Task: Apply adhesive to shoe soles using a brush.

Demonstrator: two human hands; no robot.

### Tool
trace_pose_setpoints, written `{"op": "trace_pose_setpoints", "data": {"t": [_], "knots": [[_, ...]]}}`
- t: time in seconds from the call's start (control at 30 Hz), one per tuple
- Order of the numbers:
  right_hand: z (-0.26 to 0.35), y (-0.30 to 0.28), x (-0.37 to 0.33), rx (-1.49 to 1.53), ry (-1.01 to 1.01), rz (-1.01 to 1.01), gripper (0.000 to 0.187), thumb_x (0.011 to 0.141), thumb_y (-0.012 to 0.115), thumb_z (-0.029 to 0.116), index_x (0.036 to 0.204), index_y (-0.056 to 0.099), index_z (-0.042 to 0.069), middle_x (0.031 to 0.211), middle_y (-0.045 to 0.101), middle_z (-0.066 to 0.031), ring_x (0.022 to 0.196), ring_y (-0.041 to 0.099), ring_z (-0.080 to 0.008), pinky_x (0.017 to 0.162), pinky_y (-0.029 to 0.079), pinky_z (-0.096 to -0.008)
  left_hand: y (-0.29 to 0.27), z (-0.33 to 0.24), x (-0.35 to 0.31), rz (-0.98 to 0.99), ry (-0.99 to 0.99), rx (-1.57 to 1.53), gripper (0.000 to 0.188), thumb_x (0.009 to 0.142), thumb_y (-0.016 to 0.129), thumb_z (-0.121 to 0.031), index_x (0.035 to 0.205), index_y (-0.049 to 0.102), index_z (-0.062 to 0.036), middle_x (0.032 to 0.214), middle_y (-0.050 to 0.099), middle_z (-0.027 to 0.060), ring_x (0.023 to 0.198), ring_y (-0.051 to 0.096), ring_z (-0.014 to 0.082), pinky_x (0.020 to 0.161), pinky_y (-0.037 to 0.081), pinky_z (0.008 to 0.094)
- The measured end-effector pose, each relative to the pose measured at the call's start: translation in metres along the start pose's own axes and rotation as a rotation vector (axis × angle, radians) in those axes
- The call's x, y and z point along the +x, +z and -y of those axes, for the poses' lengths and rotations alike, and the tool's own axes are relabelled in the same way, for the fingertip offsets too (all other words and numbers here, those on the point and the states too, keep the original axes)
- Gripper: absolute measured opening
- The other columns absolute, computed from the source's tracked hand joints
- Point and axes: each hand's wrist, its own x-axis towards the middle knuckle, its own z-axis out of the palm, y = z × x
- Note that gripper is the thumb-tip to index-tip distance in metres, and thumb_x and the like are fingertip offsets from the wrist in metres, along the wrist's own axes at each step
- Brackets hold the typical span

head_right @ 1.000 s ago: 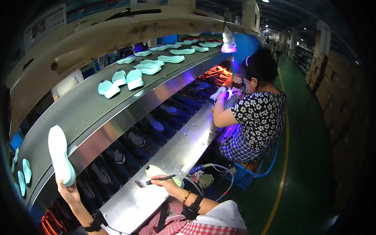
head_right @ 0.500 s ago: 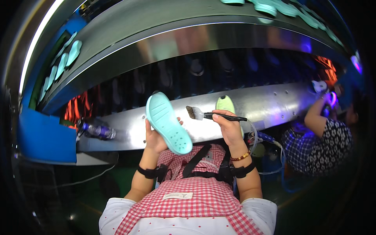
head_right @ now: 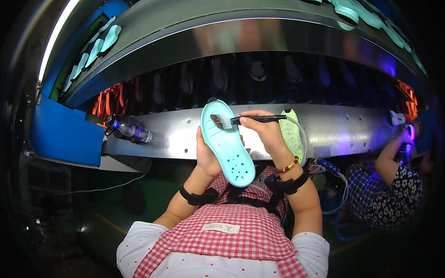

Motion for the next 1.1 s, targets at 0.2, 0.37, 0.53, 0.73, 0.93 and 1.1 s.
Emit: {"op": "trace_pose_setpoints", "data": {"t": [0.2,0.37,0.53,0.73,0.93,1.1], "knots": [[0.004,0.014,0.011,-0.177,-0.118,0.033,0.018,0.072,0.065,0.004,0.089,0.061,-0.002,0.082,0.062,-0.0059,0.074,0.058,-0.0095,0.065,0.046,-0.0206,-0.005,0.005,0.003,0.006,0.077,-0.024,0.08,0.079,0.009,-0.067,0.123,0.038,-0.007,0.11,0.051,0.0163,0.098,0.053,0.0308,0.088,0.041,0.0465],[-0.004,0.043,-0.005,-0.668,-0.632,0.101,0.016,0.069,0.064,0.008,0.083,0.063,0.0,0.077,0.062,-0.0124,0.072,0.06,-0.0219,0.065,0.046,-0.0285,-0.016,0.004,0.007,-0.247,0.223,0.011,0.065,0.085,0.019,-0.059,0.125,0.037,-0.011,0.122,0.043,0.0092,0.113,0.042,0.0248,0.096,0.034,0.0397],[0.022,0.021,-0.037,-0.782,-0.378,0.487,0.019,0.065,0.065,0.011,0.081,0.065,0.002,0.076,0.062,-0.0139,0.067,0.059,-0.0253,0.064,0.046,-0.031,-0.03,-0.029,0.001,-0.127,0.251,0.148,0.078,0.079,0.015,-0.067,0.118,0.044,-0.0063,0.1,0.057,0.0174,0.092,0.055,0.0309,0.084,0.044,0.0446],[0.057,0.025,-0.037,-0.35,0.03,0.331,0.015,0.074,0.064,0.006,0.089,0.063,0.001,0.076,0.063,-0.0053,0.067,0.057,-0.0087,0.062,0.046,-0.0212,0.006,-0.023,-0.012,-0.116,0.178,0.125,0.079,0.079,0.011,-0.068,0.117,0.044,-0.0069,0.1,0.057,0.017,0.09,0.057,0.0284,0.081,0.046,0.0423],[0.055,0.042,-0.034,-0.397,-0.045,0.424,0.018,0.07,0.066,0.005,0.087,0.064,0.001,0.077,0.063,-0.0051,0.07,0.056,-0.007,0.062,0.044,-0.0189,0.02,-0.016,-0.011,-0.059,0.164,-0.122,0.075,0.081,0.015,-0.066,0.123,0.041,-0.0096,0.112,0.052,0.0136,0.097,0.054,0.0304,0.086,0.044,0.0432],[0.06,0.033,-0.027,-0.363,-0.13,0.276,0.015,0.072,0.063,-0.001,0.086,0.063,-0.001,0.084,0.064,-0.009,0.075,0.06,-0.0103,0.07,0.048,-0.0214,0.031,-0.021,-0.008,-0.05,0.159,0.028,0.075,0.081,0.014,-0.065,0.12,0.043,-0.0073,0.105,0.054,0.016,0.091,0.056,0.0303,0.082,0.046,0.0419]]}}
